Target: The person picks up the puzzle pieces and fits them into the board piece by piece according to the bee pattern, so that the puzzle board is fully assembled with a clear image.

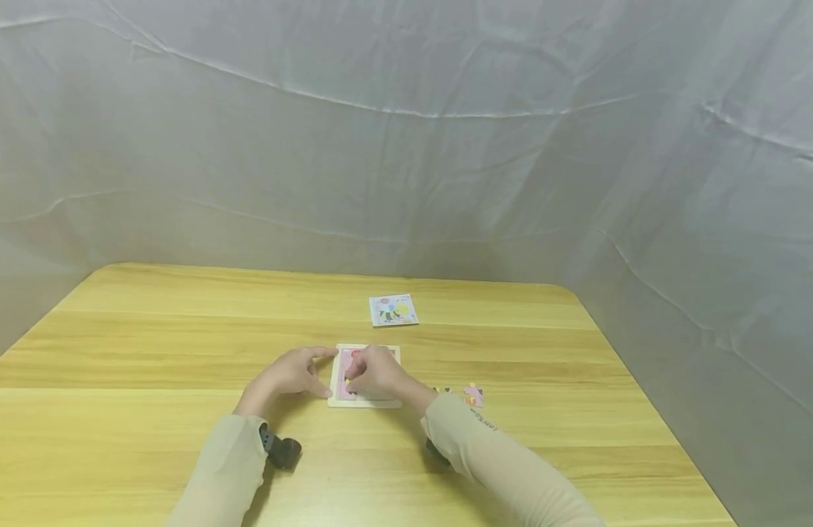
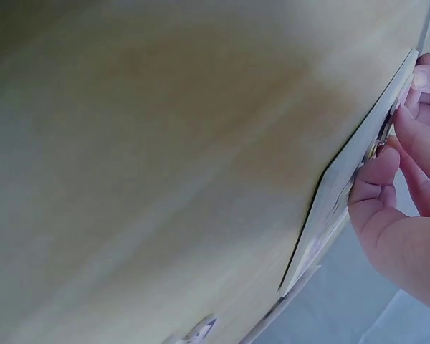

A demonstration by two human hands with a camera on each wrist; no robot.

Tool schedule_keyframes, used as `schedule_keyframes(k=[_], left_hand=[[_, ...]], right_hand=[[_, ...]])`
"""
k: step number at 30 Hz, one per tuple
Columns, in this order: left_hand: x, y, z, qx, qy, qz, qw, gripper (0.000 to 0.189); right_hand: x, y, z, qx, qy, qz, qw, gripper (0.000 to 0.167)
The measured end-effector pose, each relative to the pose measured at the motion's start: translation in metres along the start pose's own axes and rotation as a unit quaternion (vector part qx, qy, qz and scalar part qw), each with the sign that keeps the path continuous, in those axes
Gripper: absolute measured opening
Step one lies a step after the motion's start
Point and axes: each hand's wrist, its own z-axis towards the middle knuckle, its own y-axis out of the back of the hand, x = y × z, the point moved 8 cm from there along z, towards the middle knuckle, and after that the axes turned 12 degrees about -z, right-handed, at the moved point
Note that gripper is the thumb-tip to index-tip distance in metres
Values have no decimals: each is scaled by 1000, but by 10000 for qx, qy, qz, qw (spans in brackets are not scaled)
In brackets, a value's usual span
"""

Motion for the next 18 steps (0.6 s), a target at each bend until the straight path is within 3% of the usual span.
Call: schedule_keyframes(k=[11,18], left_hand=[[4,0,3,23,54,-126,9999,70],[4,-1,2,61,71,-188,9998,70]], right_hand=[[5,-2,2,228,251,-259,9991,17],[5,-1,3,320,693,10,9971,16]])
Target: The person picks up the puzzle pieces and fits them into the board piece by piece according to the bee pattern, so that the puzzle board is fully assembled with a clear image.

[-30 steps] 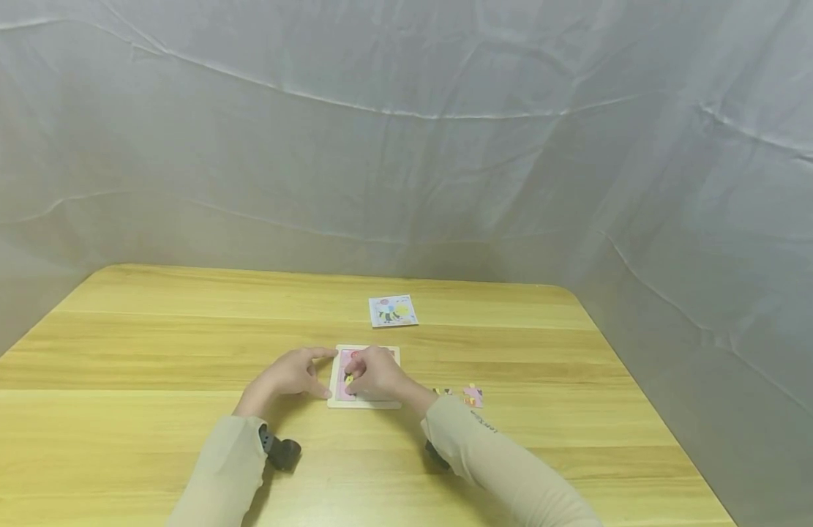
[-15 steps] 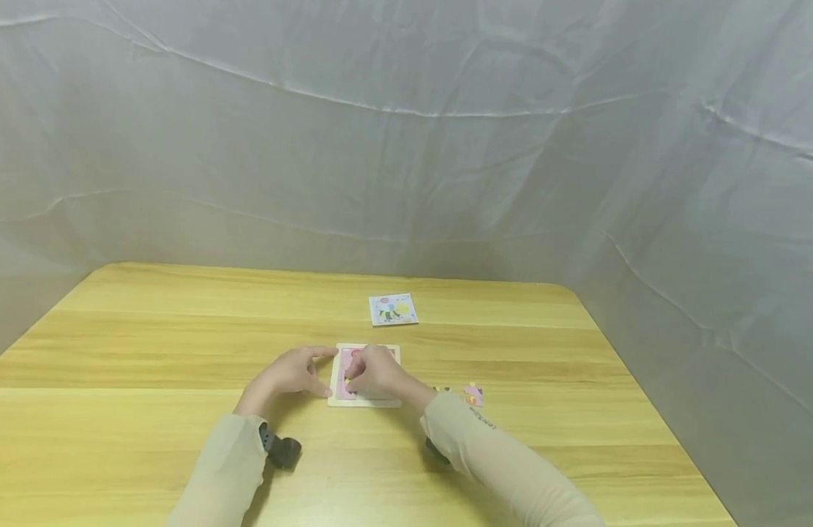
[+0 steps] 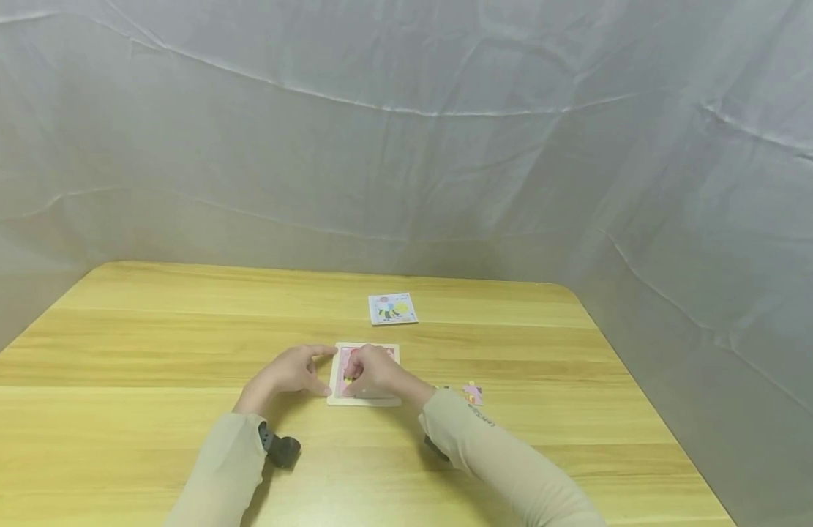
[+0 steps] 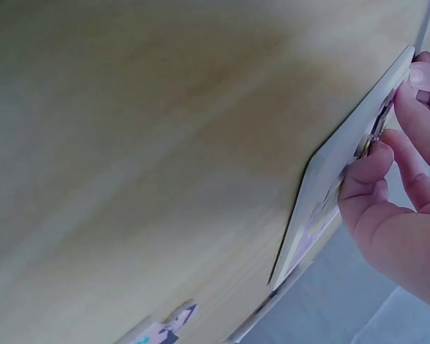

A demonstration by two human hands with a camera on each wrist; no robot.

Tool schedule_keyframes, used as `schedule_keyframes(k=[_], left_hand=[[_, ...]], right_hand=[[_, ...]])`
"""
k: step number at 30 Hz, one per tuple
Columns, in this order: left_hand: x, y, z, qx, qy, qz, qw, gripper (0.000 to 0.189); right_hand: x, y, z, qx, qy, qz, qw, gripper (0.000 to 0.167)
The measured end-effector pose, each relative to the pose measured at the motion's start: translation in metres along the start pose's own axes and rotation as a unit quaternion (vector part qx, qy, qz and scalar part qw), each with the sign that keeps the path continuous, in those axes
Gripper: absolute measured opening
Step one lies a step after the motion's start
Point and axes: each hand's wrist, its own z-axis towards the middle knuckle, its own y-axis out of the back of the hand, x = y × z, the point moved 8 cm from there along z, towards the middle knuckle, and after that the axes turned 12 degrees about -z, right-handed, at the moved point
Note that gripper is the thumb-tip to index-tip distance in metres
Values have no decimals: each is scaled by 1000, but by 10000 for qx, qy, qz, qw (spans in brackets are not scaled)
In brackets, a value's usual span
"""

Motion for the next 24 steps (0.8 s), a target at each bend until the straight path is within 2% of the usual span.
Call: schedule_keyframes(k=[4,5,15,24], left_hand=[[0,0,0,-9,27,-36,10000,70],[0,0,0,-19,20,-26,10000,70],[-1,0,-1,-42,-10,89,10000,69],[-3,0,-2,-89,-92,196,9997,70]], right_hand=[[2,-1,1,23,9,26,10000,14],[2,-1,0,64,-145,57,9999,14],[0,1,-1,229,-415,-109,9988,11],[-8,5,-1,137,-573,-205,9981,22]])
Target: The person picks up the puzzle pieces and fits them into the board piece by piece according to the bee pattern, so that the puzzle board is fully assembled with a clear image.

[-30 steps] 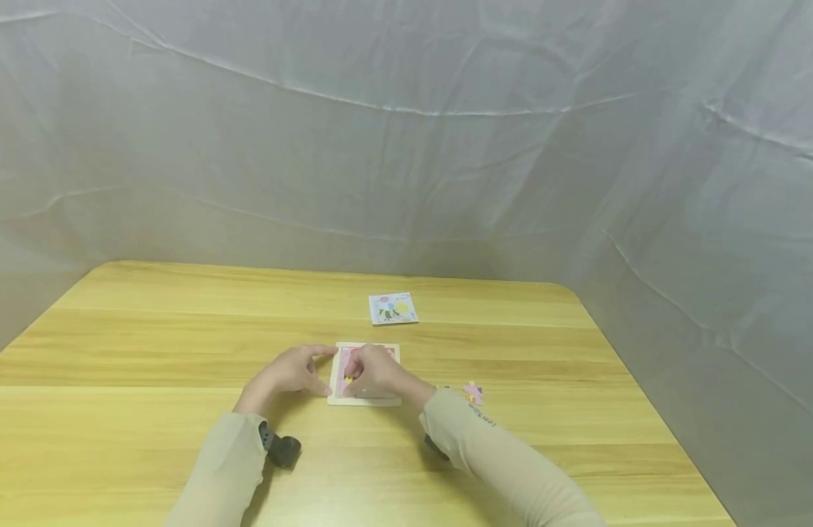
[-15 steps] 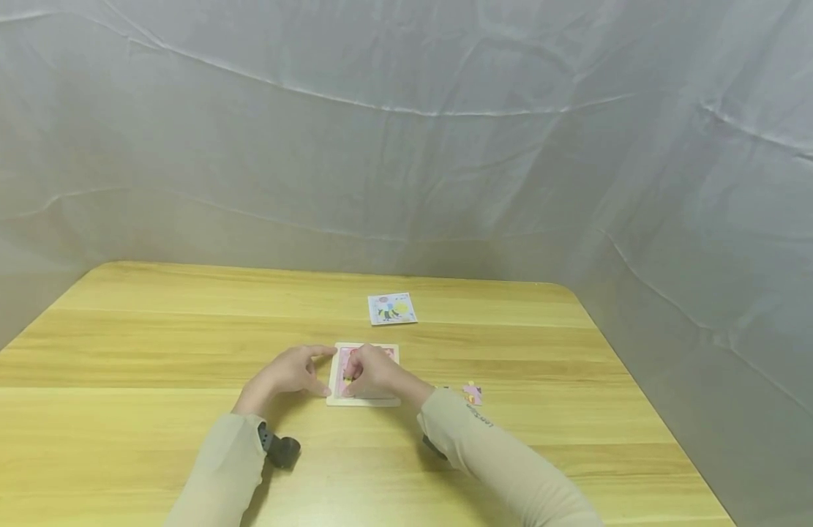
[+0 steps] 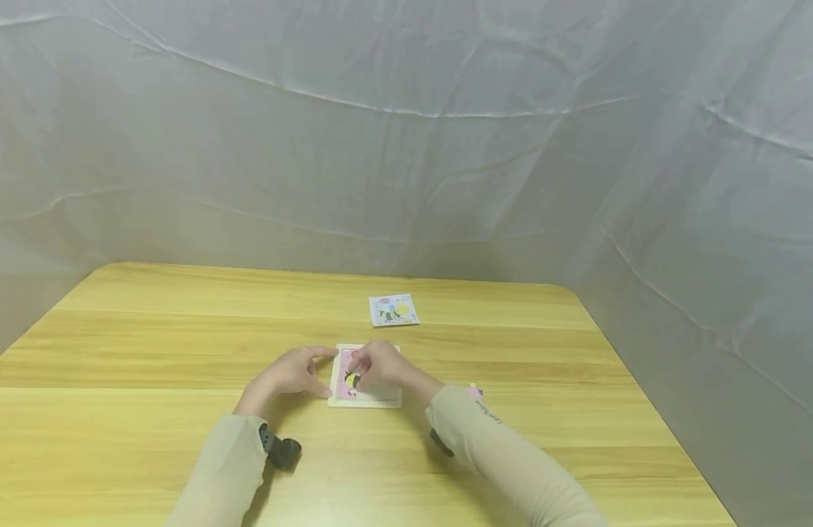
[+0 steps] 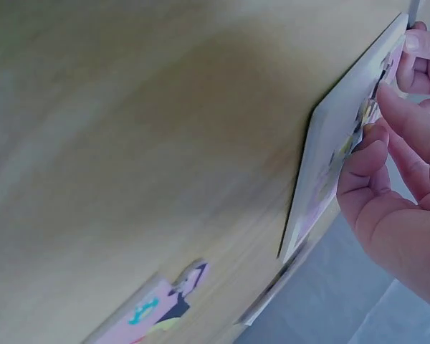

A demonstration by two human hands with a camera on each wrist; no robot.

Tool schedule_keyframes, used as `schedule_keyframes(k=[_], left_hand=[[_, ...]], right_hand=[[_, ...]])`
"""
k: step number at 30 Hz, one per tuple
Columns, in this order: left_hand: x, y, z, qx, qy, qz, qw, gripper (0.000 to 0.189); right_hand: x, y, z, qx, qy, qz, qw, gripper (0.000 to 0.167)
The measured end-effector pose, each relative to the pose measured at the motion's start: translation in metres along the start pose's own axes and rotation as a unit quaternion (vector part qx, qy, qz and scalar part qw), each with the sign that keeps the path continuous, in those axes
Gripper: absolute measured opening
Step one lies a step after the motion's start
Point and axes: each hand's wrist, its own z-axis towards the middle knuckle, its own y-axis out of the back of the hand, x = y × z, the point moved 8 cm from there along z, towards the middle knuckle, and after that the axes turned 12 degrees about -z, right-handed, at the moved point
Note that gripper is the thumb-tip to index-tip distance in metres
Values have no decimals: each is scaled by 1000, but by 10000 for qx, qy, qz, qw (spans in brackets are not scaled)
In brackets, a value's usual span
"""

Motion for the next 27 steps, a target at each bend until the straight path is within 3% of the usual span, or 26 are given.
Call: schedule_keyframes(k=[13,21,27], left_hand=[[-3,-2,-1,88,34,84,9999,70],[-3,-1,-2,97,19,-8,10000,70],[-1,-1,-2,110,37,-109,9999,70]], right_hand=[[-1,0,-2,-157,38,-37,9999,16],[11,-5,-2,220,656,11,9976,29],[14,-7,-4,156,529,-368,9978,25]])
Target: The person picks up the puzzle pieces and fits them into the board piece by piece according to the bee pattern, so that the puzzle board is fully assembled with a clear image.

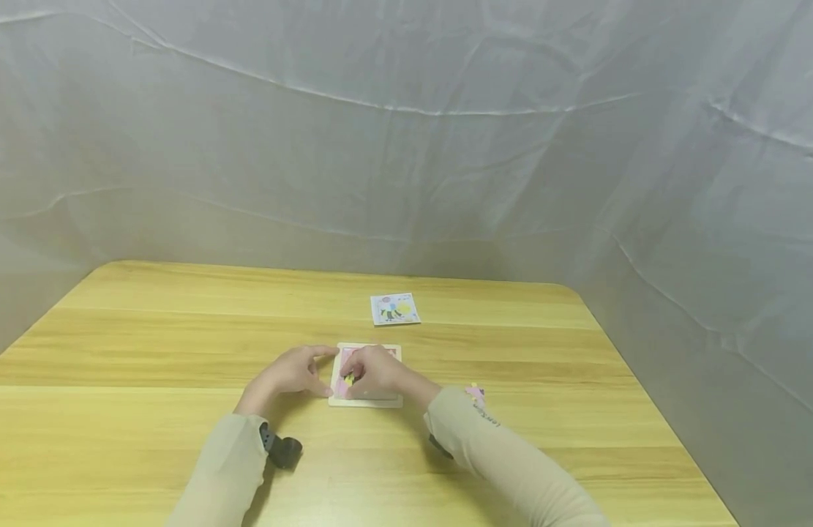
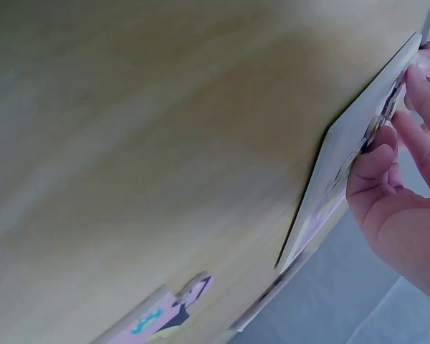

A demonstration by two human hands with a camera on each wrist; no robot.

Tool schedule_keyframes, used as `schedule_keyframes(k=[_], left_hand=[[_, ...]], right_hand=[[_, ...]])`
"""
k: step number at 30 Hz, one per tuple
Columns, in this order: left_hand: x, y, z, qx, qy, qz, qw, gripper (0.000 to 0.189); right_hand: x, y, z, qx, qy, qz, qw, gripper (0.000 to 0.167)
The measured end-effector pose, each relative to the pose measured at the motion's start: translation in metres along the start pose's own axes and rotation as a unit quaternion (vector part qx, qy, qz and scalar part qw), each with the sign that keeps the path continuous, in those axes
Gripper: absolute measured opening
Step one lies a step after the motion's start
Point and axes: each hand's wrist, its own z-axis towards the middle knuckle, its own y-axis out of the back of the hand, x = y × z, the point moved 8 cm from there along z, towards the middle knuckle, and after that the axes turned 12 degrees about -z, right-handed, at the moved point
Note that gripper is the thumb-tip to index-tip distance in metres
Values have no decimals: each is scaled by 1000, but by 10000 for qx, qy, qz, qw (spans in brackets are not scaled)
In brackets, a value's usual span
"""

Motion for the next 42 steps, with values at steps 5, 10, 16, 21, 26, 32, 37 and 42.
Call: schedule_keyframes(k=[5,10,16,21,26,32,37,42], left_hand=[[2,0,1,-1,29,4,10000,70],[3,0,1,6,20,50,10000,70],[3,1,2,-53,10,109,9999,70],[3,1,2,-52,22,140,9999,71],[4,1,3,-61,62,71,9999,71],[3,0,3,-53,69,21,10000,70],[3,0,3,-43,67,94,9999,71],[4,0,5,-25,86,153,9998,71]], right_hand=[[2,1,-2,5,-80,-61,9999,25],[0,3,-2,-11,-37,-47,10000,25],[-9,6,-2,-122,-200,-203,9995,23],[-11,6,-1,-160,-134,-252,9995,18],[-12,7,1,-277,-77,-243,9993,14],[-13,7,1,-373,64,-253,9990,14],[-12,8,0,-358,73,-206,9991,14],[-8,7,0,-330,175,-49,9993,17]])
